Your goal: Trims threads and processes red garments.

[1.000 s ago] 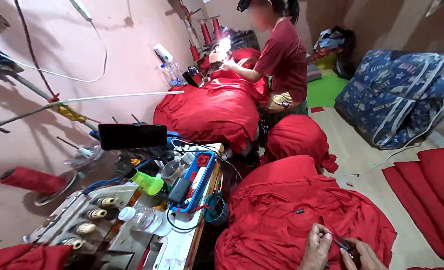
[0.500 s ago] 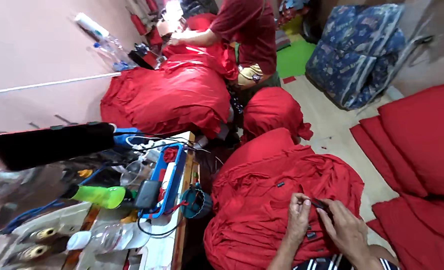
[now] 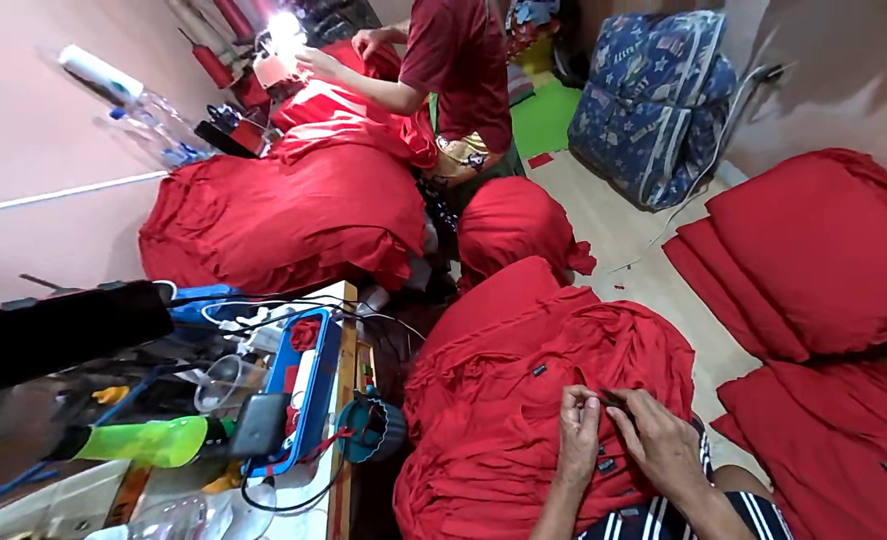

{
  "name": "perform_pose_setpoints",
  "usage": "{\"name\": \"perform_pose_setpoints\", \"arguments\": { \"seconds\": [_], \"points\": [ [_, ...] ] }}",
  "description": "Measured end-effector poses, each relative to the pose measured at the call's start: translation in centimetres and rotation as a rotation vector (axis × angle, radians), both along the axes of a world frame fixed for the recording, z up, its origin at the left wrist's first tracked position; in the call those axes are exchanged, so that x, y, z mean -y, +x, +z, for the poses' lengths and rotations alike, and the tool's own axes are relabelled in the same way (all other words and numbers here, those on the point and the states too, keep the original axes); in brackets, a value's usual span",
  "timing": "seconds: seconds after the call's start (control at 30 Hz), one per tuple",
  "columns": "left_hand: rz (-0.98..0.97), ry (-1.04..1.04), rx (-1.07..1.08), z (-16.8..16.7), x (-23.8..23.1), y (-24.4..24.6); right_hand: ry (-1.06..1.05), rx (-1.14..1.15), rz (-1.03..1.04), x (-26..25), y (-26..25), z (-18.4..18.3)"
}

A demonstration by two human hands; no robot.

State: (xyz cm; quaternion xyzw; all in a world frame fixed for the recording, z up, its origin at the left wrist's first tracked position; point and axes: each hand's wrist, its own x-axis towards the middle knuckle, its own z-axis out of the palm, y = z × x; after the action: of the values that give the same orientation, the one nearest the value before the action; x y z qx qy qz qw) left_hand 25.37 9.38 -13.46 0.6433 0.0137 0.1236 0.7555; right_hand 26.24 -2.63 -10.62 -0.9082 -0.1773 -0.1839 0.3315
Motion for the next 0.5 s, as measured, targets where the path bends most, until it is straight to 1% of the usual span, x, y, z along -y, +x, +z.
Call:
{"name": "perform_pose_setpoints", "arguments": {
  "seconds": [0.33,0.43,0.5],
  "points": [
    [-0.020,0.023,0.029,-0.2,0.0,0.1,0.028,-0.048,-0.043,0.4,0.5,0.4],
    [0.001,0.014,0.034,-0.3,0.0,0.1,0.106,-0.083,-0.099,0.9,0.5,1.1],
    [0.033,0.045,0.049,-0.5,0.2,0.0,0.172,-0.100,-0.135,1.2,1.0,1.5]
  ]
}}
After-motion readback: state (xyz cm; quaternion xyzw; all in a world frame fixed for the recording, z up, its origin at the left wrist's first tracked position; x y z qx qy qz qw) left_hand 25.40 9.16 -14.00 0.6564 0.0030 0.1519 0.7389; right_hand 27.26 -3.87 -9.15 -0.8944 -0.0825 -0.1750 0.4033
